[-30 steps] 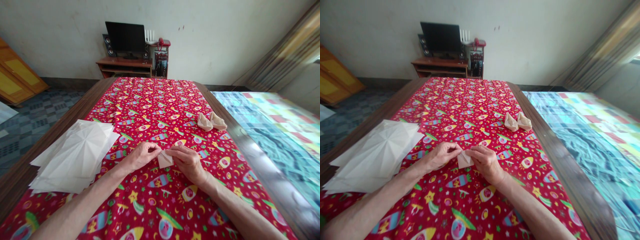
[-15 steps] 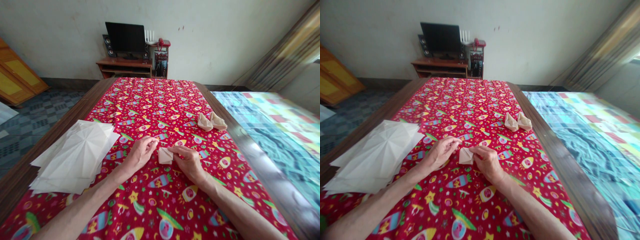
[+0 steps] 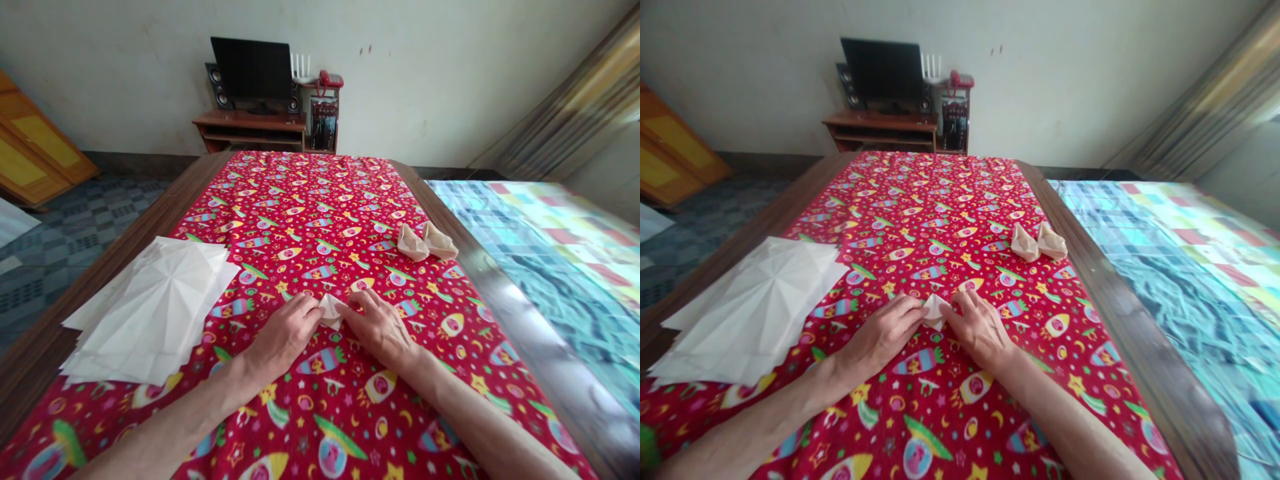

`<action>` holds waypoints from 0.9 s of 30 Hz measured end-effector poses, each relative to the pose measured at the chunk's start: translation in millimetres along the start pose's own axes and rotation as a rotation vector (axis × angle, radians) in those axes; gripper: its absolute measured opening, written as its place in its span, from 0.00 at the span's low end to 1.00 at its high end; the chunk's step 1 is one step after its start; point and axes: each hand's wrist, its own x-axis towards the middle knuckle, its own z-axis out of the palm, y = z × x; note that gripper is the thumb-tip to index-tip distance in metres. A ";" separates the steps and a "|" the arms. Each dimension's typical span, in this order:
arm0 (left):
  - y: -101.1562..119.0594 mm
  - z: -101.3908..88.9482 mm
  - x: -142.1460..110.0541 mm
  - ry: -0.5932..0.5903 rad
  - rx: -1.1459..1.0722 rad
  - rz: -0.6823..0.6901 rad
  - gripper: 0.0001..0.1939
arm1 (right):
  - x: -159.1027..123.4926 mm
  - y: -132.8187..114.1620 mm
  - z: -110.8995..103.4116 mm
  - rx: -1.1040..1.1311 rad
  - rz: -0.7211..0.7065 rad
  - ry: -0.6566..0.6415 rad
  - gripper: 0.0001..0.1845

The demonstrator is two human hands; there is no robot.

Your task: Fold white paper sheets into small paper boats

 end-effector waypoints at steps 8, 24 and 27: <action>-4.3 5.9 4.0 0.117 -0.202 -0.142 0.06 | -1.7 17.8 9.7 0.434 0.172 0.010 0.07; 10.3 -3.0 16.0 -0.052 0.263 -0.302 0.10 | 7.6 1.6 10.2 0.133 0.268 -0.077 0.11; 8.6 -0.9 15.3 -0.057 0.316 -0.264 0.12 | 7.5 1.0 12.9 0.065 0.255 -0.074 0.12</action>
